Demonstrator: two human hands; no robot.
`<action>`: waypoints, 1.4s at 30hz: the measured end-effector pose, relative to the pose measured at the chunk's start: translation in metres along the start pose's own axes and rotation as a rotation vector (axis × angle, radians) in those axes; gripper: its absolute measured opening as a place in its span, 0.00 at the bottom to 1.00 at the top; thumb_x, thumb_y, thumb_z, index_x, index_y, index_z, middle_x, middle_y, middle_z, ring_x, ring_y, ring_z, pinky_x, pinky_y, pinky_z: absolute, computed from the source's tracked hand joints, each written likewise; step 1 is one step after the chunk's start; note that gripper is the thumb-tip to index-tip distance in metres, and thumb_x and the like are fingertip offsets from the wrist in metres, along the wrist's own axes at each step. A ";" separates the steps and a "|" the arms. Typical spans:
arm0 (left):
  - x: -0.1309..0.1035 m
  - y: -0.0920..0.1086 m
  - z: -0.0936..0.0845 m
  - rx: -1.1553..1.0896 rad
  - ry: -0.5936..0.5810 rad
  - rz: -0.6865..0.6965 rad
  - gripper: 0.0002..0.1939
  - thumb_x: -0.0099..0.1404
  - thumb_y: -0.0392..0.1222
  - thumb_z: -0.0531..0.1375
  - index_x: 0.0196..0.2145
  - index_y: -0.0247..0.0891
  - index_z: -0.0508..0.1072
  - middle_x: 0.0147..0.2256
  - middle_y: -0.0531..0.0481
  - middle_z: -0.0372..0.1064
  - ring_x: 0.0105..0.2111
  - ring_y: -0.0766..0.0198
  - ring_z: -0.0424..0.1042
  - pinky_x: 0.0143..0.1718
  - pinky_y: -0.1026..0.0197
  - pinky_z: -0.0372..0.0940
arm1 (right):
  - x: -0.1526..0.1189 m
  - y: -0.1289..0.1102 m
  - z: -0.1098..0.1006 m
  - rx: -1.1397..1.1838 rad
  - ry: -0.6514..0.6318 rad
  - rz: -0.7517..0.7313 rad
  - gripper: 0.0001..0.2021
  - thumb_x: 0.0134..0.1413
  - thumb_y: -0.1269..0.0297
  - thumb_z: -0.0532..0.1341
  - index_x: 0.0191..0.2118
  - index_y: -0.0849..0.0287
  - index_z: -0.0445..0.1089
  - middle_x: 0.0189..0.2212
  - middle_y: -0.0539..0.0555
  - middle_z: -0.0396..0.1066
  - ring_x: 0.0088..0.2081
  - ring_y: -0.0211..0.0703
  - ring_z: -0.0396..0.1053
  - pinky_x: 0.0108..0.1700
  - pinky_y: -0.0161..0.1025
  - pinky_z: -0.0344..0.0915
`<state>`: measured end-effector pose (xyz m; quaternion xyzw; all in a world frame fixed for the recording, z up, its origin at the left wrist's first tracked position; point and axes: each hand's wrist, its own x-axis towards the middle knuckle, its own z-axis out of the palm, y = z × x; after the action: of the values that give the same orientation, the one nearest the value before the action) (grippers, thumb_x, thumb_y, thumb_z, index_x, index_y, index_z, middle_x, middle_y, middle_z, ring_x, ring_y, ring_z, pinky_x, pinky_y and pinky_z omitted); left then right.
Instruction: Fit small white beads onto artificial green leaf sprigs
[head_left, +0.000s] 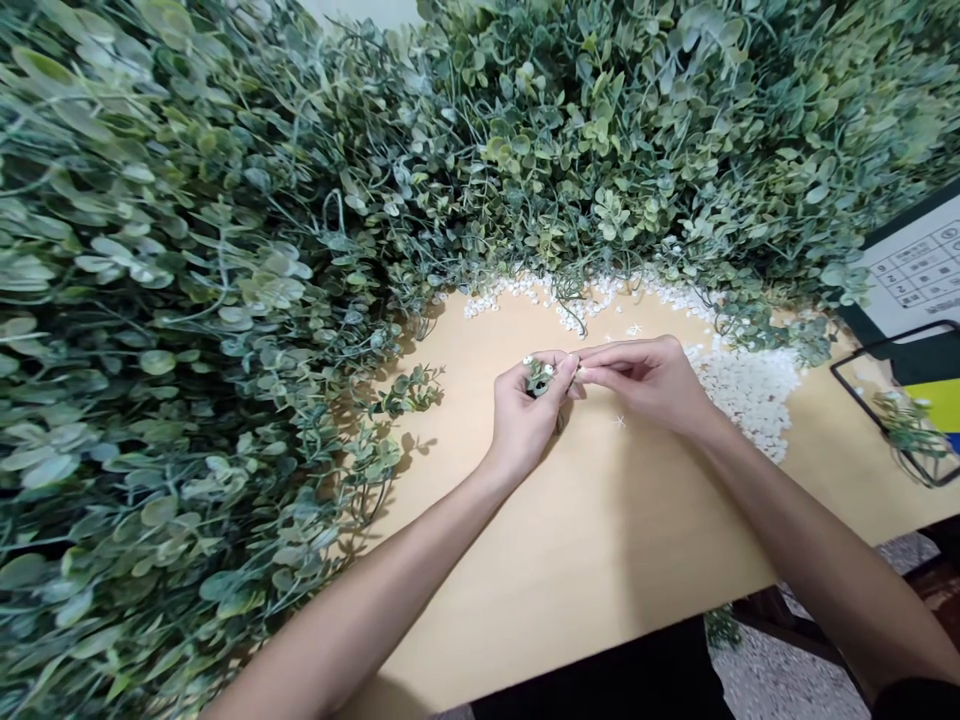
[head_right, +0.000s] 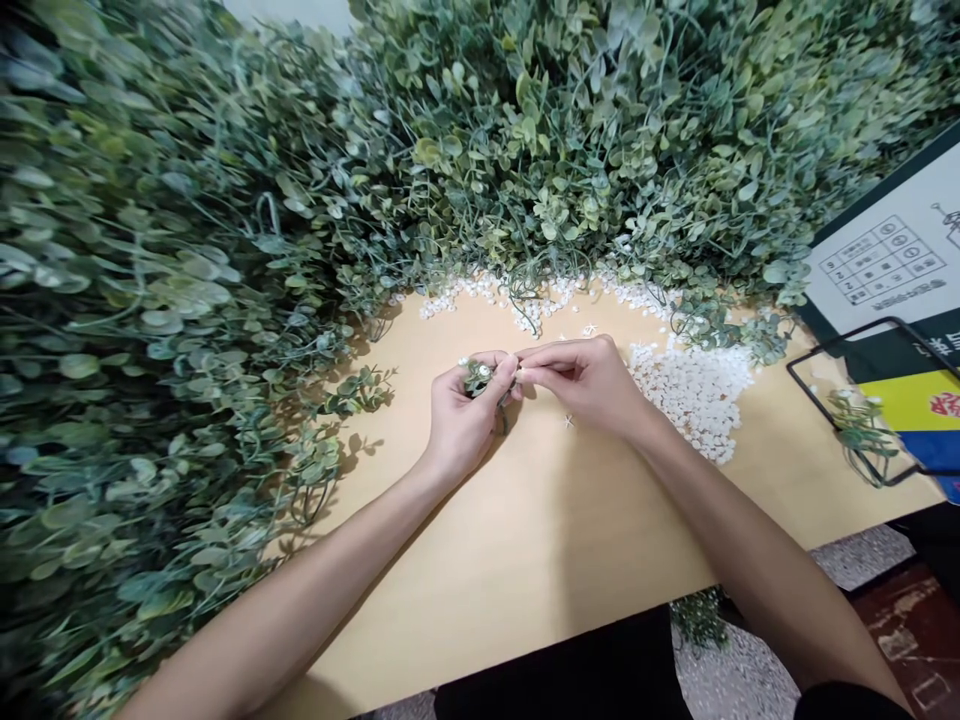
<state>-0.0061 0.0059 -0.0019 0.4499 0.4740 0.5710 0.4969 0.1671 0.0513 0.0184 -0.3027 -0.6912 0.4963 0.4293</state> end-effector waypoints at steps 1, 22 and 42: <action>0.000 0.000 0.000 0.006 -0.001 0.007 0.18 0.68 0.54 0.67 0.29 0.36 0.75 0.26 0.51 0.70 0.26 0.68 0.67 0.30 0.63 0.62 | 0.000 0.000 0.001 0.004 -0.001 -0.007 0.05 0.60 0.65 0.71 0.39 0.53 0.86 0.40 0.53 0.84 0.40 0.47 0.83 0.47 0.41 0.78; 0.002 -0.004 0.000 -0.021 0.013 0.050 0.19 0.68 0.53 0.67 0.29 0.35 0.75 0.26 0.50 0.73 0.27 0.66 0.70 0.34 0.62 0.64 | -0.001 0.002 0.009 0.139 0.077 0.037 0.09 0.52 0.58 0.76 0.40 0.52 0.86 0.33 0.53 0.84 0.30 0.43 0.79 0.39 0.42 0.80; 0.003 -0.001 0.011 -0.371 0.062 -0.047 0.24 0.62 0.53 0.72 0.50 0.41 0.71 0.39 0.51 0.78 0.36 0.65 0.78 0.42 0.62 0.71 | 0.005 0.008 -0.007 0.072 0.147 0.157 0.11 0.56 0.56 0.74 0.41 0.57 0.80 0.42 0.55 0.83 0.43 0.46 0.82 0.55 0.45 0.79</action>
<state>0.0049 0.0103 -0.0010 0.3214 0.3862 0.6505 0.5696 0.1711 0.0611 0.0130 -0.3756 -0.6138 0.5295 0.4492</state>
